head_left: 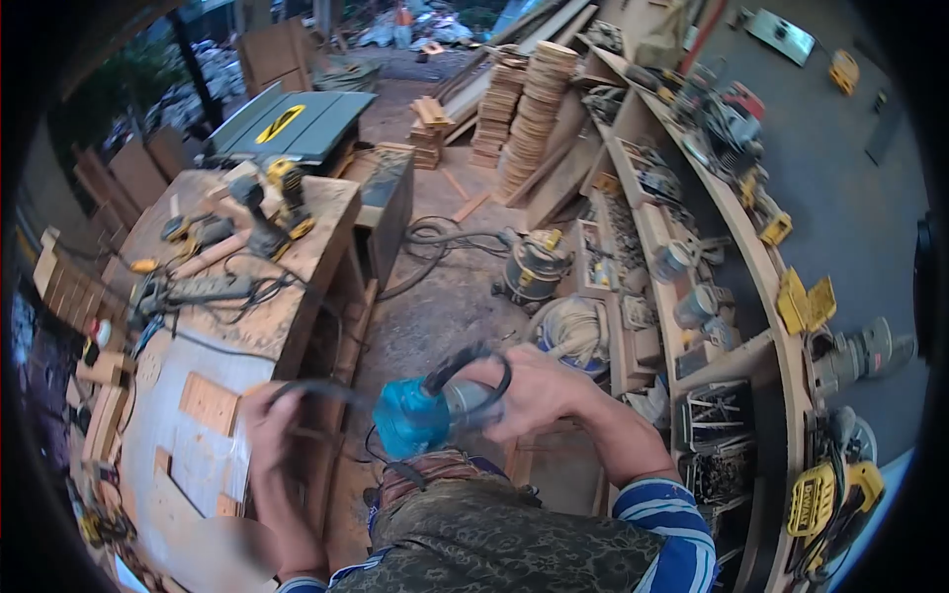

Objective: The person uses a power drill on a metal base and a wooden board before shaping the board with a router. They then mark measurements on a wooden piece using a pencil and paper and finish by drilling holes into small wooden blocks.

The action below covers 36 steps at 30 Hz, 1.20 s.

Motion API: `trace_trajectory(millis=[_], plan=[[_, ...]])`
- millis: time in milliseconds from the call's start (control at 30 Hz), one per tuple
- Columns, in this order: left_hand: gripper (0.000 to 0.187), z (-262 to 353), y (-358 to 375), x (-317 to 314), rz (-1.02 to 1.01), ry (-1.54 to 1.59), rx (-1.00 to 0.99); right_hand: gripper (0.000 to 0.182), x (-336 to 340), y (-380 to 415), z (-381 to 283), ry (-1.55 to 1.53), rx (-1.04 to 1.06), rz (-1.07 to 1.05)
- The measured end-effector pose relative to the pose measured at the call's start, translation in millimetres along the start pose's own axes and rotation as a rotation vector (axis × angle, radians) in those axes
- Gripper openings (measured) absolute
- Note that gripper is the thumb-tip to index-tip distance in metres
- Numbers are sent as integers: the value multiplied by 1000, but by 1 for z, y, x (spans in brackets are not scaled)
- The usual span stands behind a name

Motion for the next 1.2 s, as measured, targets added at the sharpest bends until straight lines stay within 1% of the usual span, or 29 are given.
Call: trace_trajectory(millis=[33, 67, 133, 167, 200, 233, 333, 400, 433, 467, 500, 533, 600, 633, 700, 733, 767, 800, 833, 867, 900, 933, 1000, 1033, 1067, 1100, 1133, 1167, 1200], plan=[[52, 31, 13, -8, -220, 16, -68, 71, 11, 10, 16, 181, -112, 62], [62, 76, 33, -54, -249, -136, -289, 71, 9, 15, 35, 180, -127, 78], [48, 89, 69, -140, -656, -505, -213, 66, 4, 23, 105, 233, -375, 171], [41, 72, 87, -173, -842, -664, -164, 66, 9, 22, 117, 233, -378, 173], [40, 36, 97, -197, -964, -704, 84, 65, 19, 22, 139, 133, -506, 219], [38, 1, 103, -212, -997, -700, 96, 65, 24, 25, 158, 27, -631, 267], [37, -104, 103, -224, -996, -817, 80, 67, 29, 20, 191, -77, -653, 412], [33, -130, 75, -226, -835, -711, 38, 76, 22, 13, 204, -192, -541, 484], [32, -135, 65, -226, -818, -768, 2, 77, 22, 10, 199, -273, -450, 534], [32, -121, 54, -234, -840, -768, -6, 78, 28, 6, 190, -350, -364, 581], [33, -111, 52, -242, -1001, -899, 12, 76, 28, 4, 186, -338, -407, 495], [34, -93, 51, -250, -1163, -1029, 33, 76, 29, 1, 192, -337, -429, 507], [39, -15, 39, -275, -1235, -995, -211, 75, 19, -14, 186, 91, -385, 380], [37, 20, 37, -285, -1297, -959, -286, 77, 22, -17, 177, 259, -335, 389], [36, 68, 24, -297, -1363, -910, -365, 79, 21, -23, 177, 284, -429, 305], [35, 89, 28, -302, -1495, -797, -481, 80, 17, -27, 182, 307, -497, 220], [34, 111, 30, -304, -1615, -681, -594, 79, 6, -31, 196, 310, -529, 251], [31, 137, 10, -306, -1536, -739, -728, 79, 2, -36, 204, 297, -530, 244], [27, 158, -14, -310, -1450, -797, -844, 76, -1, -42, 209, 423, -528, 201], [22, 173, -54, -316, -1300, -589, -818, 72, -5, -47, 209, 551, -513, 158], [22, 192, -91, -327, -1100, -603, -891, 53, 14, -45, 181, 536, -542, 99], [20, 191, -142, -339, -972, -661, -896, 53, 15, -48, 175, 538, -525, 99], [26, 145, -242, -353, -759, -645, -865, 60, 1, -56, 141, 602, -236, 104], [29, 90, -281, -345, -686, -706, -839, 60, 2, -54, 131, 600, -241, 104], [32, 32, -318, -336, -619, -761, -814, 62, 14, -50, 113, 496, -199, 221], [34, -64, -343, -324, -727, -1304, -443, 64, 29, -46, 99, 400, -164, 343], [30, -94, -303, -317, -869, -1301, -480, 64, 38, -44, 96, 419, -189, 355], [26, -138, -262, -306, -1086, -1046, -216, 66, 49, -36, 105, 316, -332, 407], [27, -187, -213, -286, -1394, -426, -22, 67, 57, -25, 113, 207, -479, 465]])
Point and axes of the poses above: each hand's wrist, its own y-axis away from the middle knuckle, its own x-axis out of the back of the hand, z = x × y, the point moved 9 cm from there along -y, towards the middle knuckle, and after that the axes turned 11 degrees about y, right-handed, at the moved point
